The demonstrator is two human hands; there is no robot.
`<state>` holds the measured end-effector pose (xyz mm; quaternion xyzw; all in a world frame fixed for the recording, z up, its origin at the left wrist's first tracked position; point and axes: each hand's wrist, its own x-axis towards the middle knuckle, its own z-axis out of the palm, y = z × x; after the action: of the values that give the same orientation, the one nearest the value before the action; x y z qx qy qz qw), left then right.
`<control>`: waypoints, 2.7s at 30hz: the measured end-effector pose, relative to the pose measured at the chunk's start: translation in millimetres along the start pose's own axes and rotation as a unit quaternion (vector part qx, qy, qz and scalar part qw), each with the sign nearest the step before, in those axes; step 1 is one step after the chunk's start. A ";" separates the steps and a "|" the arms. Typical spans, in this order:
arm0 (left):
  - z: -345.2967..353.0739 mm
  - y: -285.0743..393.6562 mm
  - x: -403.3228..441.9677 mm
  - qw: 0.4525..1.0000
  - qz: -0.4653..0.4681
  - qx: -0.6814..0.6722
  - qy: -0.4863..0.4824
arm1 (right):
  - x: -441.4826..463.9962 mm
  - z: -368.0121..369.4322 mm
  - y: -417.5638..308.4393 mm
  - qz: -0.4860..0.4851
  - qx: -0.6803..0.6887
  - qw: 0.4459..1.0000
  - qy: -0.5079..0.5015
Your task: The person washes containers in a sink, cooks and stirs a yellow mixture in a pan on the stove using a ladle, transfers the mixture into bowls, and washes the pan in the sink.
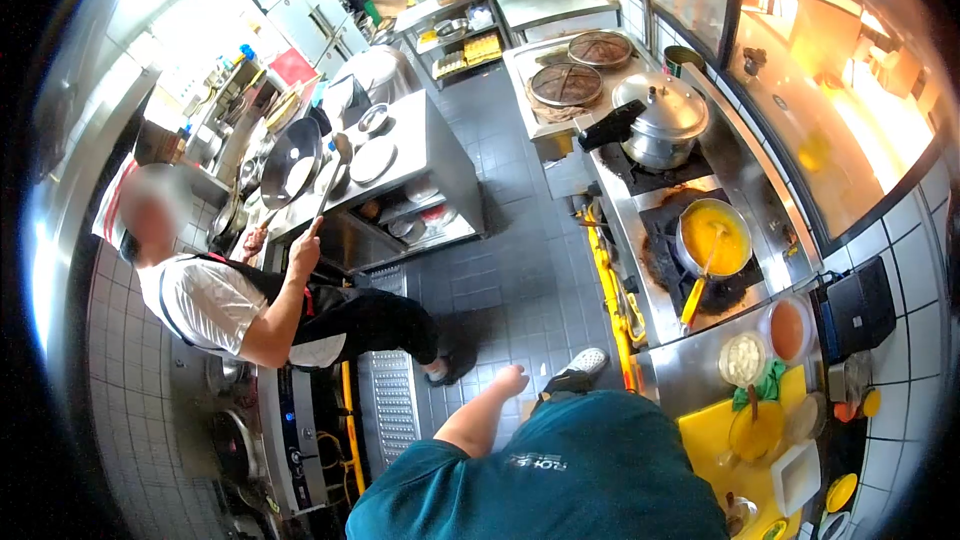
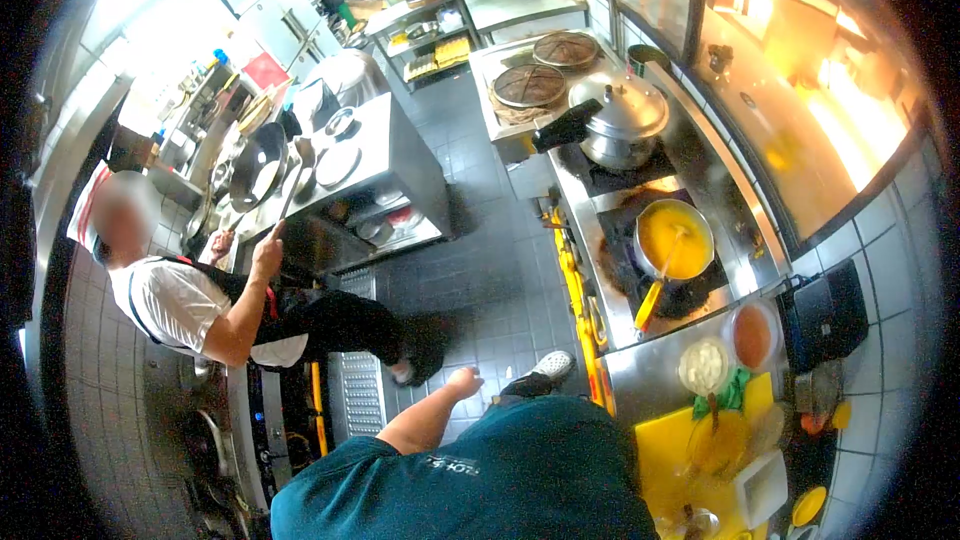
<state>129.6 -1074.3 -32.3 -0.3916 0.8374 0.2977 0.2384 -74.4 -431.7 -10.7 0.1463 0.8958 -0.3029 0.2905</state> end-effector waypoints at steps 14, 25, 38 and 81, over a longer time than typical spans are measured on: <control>-10.3 4.1 3.9 0.998 -0.017 0.051 -0.037 | 5.8 44.4 -32.6 0.020 0.053 0.997 -0.052; -2.3 -10.2 5.6 0.998 0.000 0.044 -0.037 | 2.3 62.7 -42.0 0.026 0.083 0.994 -0.072; -13.9 -5.0 3.7 0.997 0.018 0.047 -0.061 | -12.3 79.0 -42.0 0.044 0.121 0.988 -0.085; -33.3 270.1 101.3 0.506 0.497 0.604 -0.364 | -307.5 455.6 -62.5 0.371 0.725 0.575 0.077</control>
<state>-150.2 -1009.8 11.4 0.4704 0.7110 -0.0943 0.5141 337.5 -792.6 -89.9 0.6509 0.2635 -0.7044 0.1041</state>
